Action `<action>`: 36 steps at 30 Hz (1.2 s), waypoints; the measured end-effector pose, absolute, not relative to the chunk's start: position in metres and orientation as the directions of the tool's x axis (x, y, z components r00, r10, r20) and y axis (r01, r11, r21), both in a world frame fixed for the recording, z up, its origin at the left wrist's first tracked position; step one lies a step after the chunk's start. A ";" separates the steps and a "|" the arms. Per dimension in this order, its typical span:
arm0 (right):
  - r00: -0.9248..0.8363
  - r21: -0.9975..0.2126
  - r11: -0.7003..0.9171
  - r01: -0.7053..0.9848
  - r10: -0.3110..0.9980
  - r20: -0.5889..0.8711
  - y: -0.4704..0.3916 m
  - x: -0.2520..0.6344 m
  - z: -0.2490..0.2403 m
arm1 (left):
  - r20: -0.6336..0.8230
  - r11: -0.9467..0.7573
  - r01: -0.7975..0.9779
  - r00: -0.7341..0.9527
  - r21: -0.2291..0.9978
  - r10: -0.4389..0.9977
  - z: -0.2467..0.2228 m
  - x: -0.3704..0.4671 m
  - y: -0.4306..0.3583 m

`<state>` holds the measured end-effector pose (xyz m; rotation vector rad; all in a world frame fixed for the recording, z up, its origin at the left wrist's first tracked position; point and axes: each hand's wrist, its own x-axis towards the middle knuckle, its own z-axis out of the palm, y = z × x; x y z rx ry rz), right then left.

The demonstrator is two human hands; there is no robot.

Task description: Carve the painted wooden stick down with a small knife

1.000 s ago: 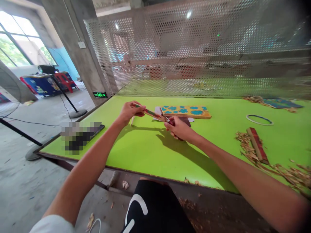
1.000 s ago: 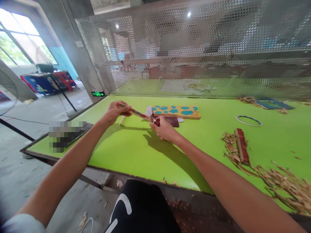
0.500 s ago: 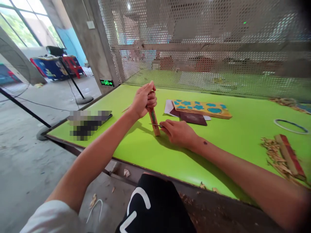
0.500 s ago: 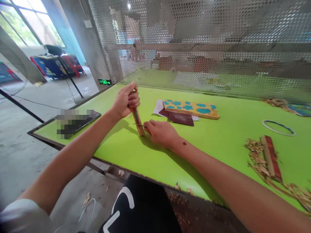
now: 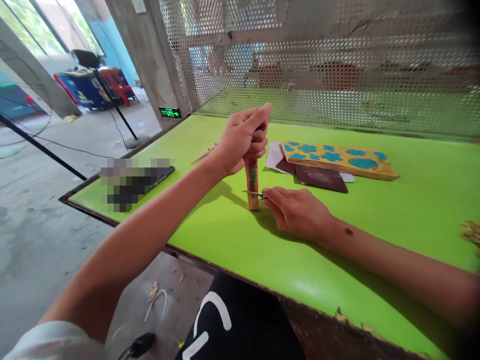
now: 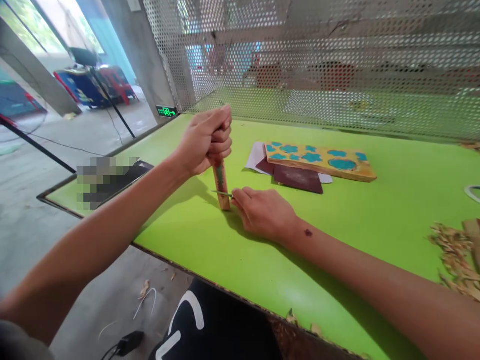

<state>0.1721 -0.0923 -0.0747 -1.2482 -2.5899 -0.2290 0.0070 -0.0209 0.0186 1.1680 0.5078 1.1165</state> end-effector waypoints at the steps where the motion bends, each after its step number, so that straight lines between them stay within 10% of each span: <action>1: -0.598 0.020 0.621 0.784 0.746 0.292 -0.093 0.173 -0.076 | 0.233 -0.040 -0.416 0.426 0.908 0.874 0.019 0.008 -0.022; 36: -0.585 0.062 0.582 0.810 0.799 0.140 -0.102 0.173 -0.067 | 0.221 -0.055 -0.337 0.479 0.940 0.849 0.017 0.020 -0.013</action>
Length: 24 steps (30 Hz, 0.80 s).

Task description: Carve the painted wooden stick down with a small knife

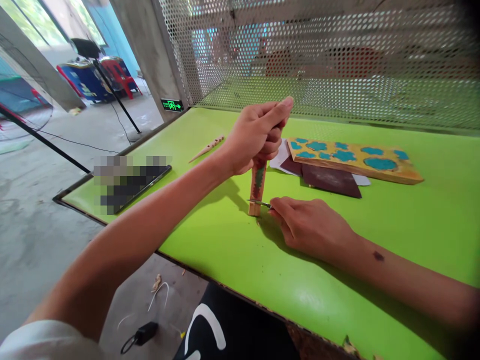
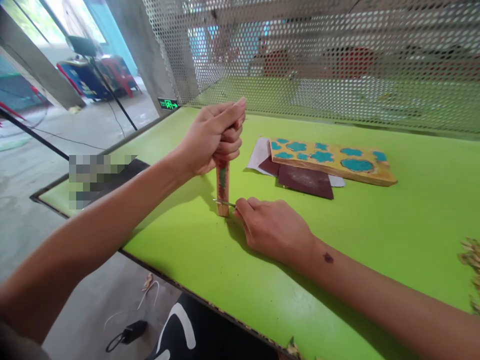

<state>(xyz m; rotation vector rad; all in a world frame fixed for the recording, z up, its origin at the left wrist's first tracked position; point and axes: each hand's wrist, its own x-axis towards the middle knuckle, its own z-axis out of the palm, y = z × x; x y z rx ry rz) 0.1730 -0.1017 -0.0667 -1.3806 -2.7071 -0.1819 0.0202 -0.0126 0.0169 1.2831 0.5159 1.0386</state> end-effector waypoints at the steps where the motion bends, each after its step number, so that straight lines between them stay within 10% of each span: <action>1: -0.582 0.060 0.580 0.813 0.802 0.135 -0.103 0.174 -0.066 | 0.228 -0.055 -0.343 0.488 0.938 0.843 0.017 0.020 -0.013; 24: -0.601 0.092 0.594 0.799 0.782 0.165 -0.111 0.181 -0.067 | 0.298 -0.105 -0.357 0.544 0.928 0.785 0.019 0.015 -0.020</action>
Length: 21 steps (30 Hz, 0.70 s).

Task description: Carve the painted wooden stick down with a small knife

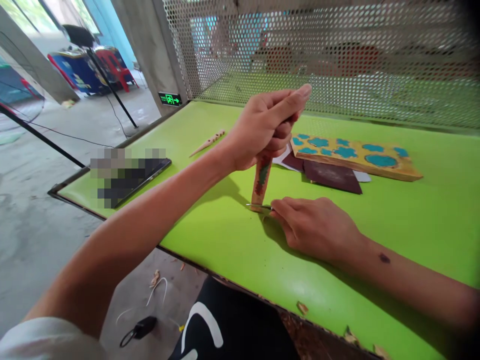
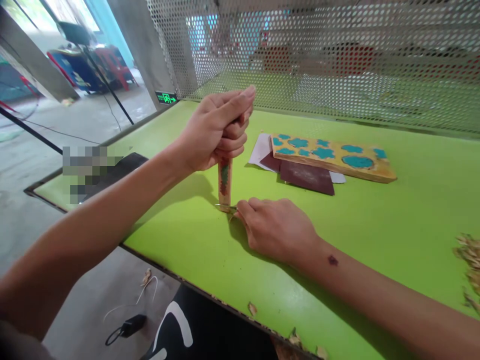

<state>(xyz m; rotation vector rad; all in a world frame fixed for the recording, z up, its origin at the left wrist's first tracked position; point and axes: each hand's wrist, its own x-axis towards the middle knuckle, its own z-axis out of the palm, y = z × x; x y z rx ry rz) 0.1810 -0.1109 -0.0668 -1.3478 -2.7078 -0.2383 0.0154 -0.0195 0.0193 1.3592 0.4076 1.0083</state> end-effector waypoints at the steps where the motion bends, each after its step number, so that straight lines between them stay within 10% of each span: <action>1: -0.608 0.087 0.603 0.793 0.773 0.182 -0.112 0.186 -0.068 | 0.288 -0.094 -0.364 0.524 0.926 0.802 0.020 0.013 -0.020; 9: -0.591 0.043 0.618 0.785 0.726 0.350 -0.103 0.180 -0.074 | 0.263 -0.055 -0.400 0.486 0.915 0.834 0.019 0.009 -0.017; 21: -0.598 0.079 0.594 0.801 0.782 0.179 -0.113 0.180 -0.066 | 0.266 -0.067 -0.399 0.469 0.915 0.842 0.017 0.006 -0.017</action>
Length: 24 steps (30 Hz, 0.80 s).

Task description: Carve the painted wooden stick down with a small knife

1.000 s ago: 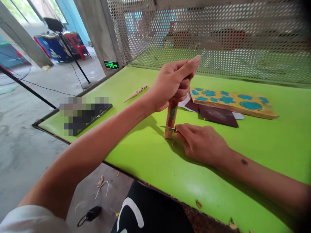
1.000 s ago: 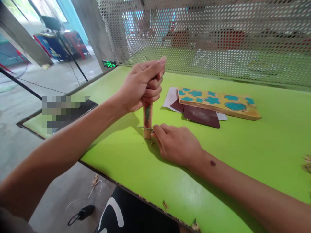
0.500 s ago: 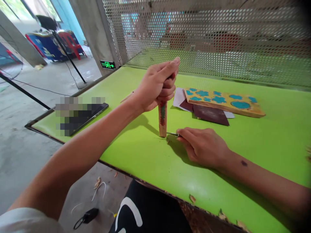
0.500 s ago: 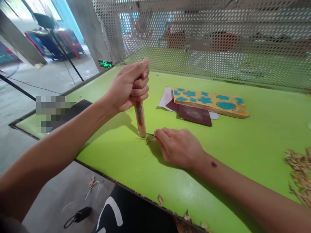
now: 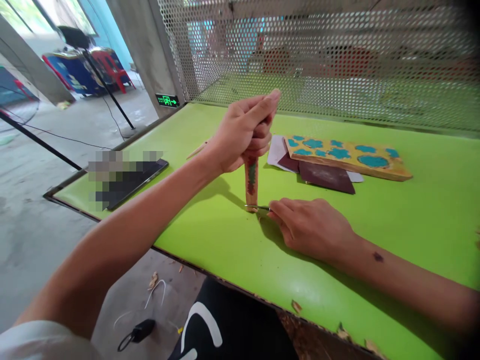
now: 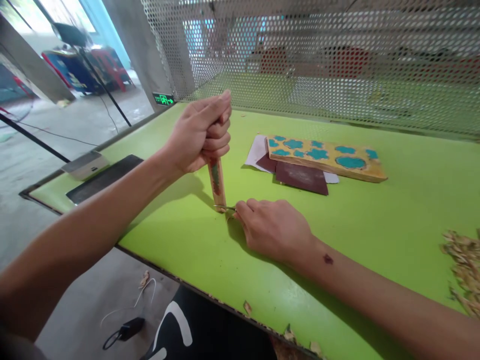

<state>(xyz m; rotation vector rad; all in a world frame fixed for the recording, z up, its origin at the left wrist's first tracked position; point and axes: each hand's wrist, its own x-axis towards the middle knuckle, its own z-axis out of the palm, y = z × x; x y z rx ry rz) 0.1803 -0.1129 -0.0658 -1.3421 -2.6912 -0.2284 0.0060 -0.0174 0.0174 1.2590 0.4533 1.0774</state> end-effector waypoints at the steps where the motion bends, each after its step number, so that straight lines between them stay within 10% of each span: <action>1: -0.604 0.078 0.601 0.795 0.776 0.181 -0.114 0.183 -0.066 | 0.262 -0.065 -0.407 0.451 0.911 0.853 0.017 0.004 -0.016; 24: -0.600 0.084 0.685 0.724 0.564 0.568 -0.103 0.176 -0.080 | 0.141 0.209 -0.417 0.666 0.884 0.732 0.024 -0.011 -0.014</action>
